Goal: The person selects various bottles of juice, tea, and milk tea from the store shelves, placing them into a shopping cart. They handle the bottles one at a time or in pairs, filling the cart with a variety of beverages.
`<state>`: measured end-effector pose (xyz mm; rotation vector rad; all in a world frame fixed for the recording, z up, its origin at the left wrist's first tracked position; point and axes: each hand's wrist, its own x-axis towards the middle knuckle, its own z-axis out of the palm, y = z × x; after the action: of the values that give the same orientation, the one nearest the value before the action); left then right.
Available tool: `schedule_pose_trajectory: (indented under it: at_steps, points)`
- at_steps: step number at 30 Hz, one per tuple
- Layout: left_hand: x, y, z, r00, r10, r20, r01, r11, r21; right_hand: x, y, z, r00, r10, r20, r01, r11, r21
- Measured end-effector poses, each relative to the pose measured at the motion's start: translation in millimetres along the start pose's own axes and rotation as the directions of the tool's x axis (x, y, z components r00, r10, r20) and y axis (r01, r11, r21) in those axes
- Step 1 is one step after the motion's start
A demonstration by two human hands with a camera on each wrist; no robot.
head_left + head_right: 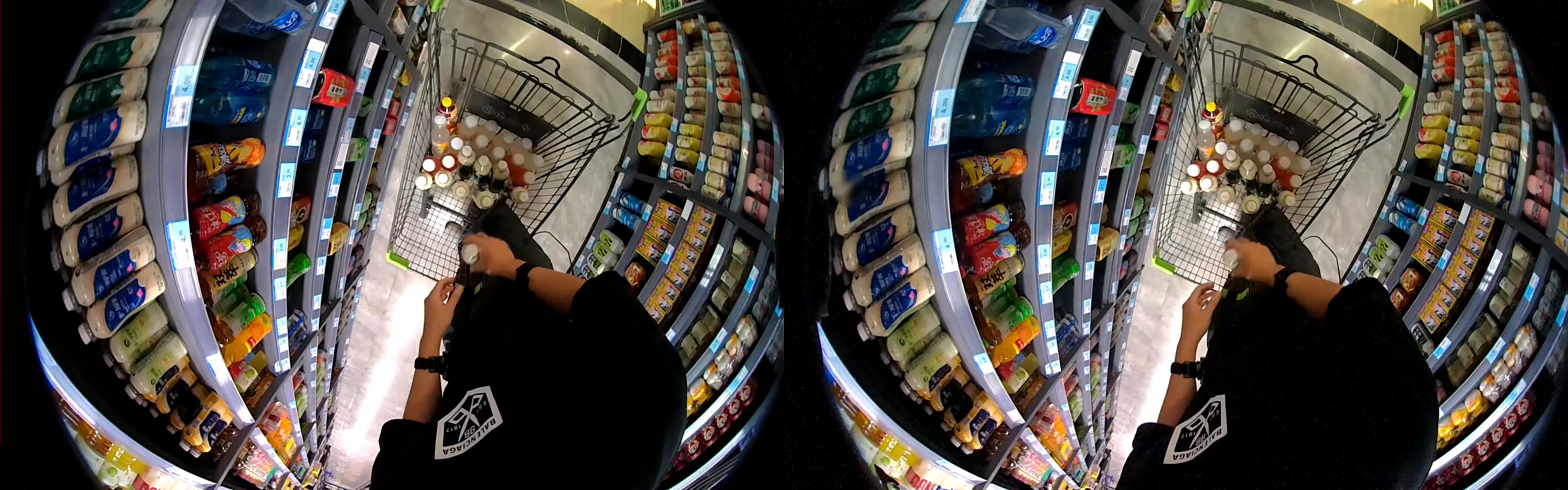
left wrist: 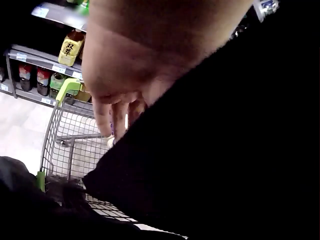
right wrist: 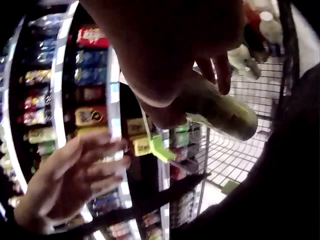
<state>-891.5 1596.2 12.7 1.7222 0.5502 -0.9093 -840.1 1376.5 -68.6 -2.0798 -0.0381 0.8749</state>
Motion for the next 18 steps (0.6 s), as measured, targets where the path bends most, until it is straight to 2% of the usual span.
schedule_pose_trajectory:
  at_steps: [2, 3, 4, 6, 8, 9, 10, 12, 13, 14, 16, 17, 18]
  points:
    - [-9.7, -1.4, -3.8, 1.0, 0.014, 0.016, -0.015, 0.999, 0.038, 8.5, 25.6, -2.2, 0.981, 0.09, -0.174, -0.07, 0.99, 0.119]
    - [-12.8, -4.5, -7.3, 1.0, 0.007, 0.001, -0.007, 0.99, 0.14, 16.5, 36.4, -0.6, 0.943, 0.255, -0.216, -0.228, 0.963, 0.144]
    - [-18.5, -8.2, -10.3, 1.0, -0.001, -0.014, 0.004, 0.971, 0.24, 26.5, 50.2, -2.2, 0.92, 0.286, -0.27, -0.25, 0.955, 0.158]
    - [-22.1, -34.7, -16.1, 0.999, 0.021, -0.05, -0.01, 0.977, 0.215, 46.5, 70.6, -4.0, 0.823, 0.485, -0.296, -0.428, 0.872, 0.239]
    - [-30.6, -42.1, -21.4, 0.989, -0.062, -0.134, 0.085, 0.981, 0.174, 69.4, 96.7, 6.3, 0.675, 0.615, -0.408, -0.495, 0.787, 0.367]
    - [-34.5, -51.1, -24.0, 0.986, -0.082, -0.144, 0.102, 0.984, 0.143, 79.2, 103.0, 7.3, 0.595, 0.705, -0.386, -0.5, 0.701, 0.509]
    - [-38.0, -61.4, -26.4, 0.983, -0.09, -0.162, 0.111, 0.986, 0.123, 91.6, 121.9, 19.1, 0.543, 0.732, -0.412, -0.437, 0.665, 0.605]
    - [-47.2, -67.6, -28.6, 0.973, -0.112, -0.2, 0.132, 0.988, 0.086, 104.1, 133.1, 22.3, 0.499, 0.786, -0.365, -0.456, 0.596, 0.661]
    - [-52.0, -71.2, -29.4, 0.971, -0.12, -0.208, 0.14, 0.986, 0.085, 110.9, 142.1, 25.9, 0.507, 0.778, -0.371, -0.404, 0.595, 0.695]
    - [-53.6, -78.2, -30.7, 0.966, -0.14, -0.219, 0.159, 0.984, 0.076, 114.2, 146.3, 25.4, 0.514, 0.775, -0.367, -0.405, 0.597, 0.693]
    - [-57.9, -90.4, -33.7, 0.96, -0.154, -0.233, 0.173, 0.983, 0.065, 118.7, 150.1, 24.5, 0.462, 0.836, -0.296, -0.392, 0.491, 0.778]
    - [-58.7, -93.3, -33.7, 0.963, -0.142, -0.23, 0.163, 0.984, 0.073, 113.7, 148.1, 21.4, 0.494, 0.822, -0.283, -0.394, 0.502, 0.77]
    - [-56.8, -96.0, -33.0, 0.966, -0.126, -0.228, 0.148, 0.986, 0.08, 113.6, 142.5, 19.7, 0.467, 0.842, -0.271, -0.429, 0.484, 0.763]
